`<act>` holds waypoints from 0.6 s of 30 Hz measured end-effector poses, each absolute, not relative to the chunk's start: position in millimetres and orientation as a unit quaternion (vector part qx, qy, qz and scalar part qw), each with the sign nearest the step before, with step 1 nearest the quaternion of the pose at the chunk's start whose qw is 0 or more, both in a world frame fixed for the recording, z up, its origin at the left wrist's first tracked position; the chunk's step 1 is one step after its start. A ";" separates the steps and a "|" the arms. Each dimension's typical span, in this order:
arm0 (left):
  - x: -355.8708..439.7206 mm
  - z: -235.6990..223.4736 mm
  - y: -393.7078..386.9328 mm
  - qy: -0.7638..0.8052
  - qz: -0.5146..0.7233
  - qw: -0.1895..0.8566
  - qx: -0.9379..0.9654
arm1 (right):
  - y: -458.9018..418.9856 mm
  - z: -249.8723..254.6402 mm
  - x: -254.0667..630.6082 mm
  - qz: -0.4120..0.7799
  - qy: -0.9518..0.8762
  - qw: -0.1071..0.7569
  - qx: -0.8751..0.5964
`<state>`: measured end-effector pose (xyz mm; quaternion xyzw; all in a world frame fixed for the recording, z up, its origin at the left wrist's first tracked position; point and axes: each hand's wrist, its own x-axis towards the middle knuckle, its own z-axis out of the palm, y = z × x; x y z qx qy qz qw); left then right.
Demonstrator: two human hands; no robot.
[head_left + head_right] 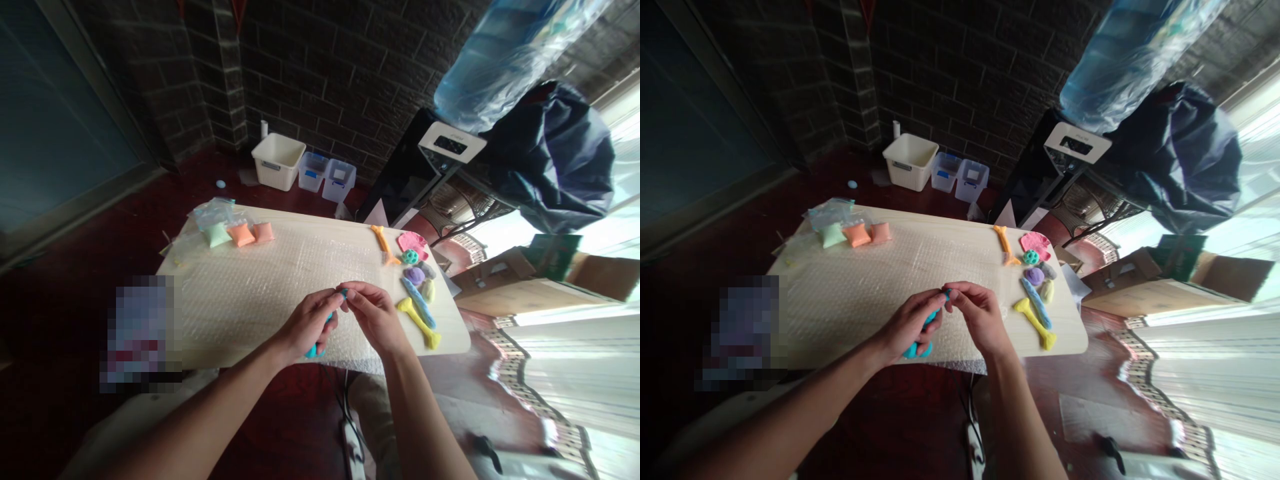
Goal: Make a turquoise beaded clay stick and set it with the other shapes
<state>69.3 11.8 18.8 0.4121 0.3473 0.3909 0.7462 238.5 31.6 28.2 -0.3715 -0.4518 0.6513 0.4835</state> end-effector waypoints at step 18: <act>63.1 27.0 15.0 0.300 0.356 0.821 0.330 | 33.5 28.2 249.1 0.648 -0.455 0.496 -0.357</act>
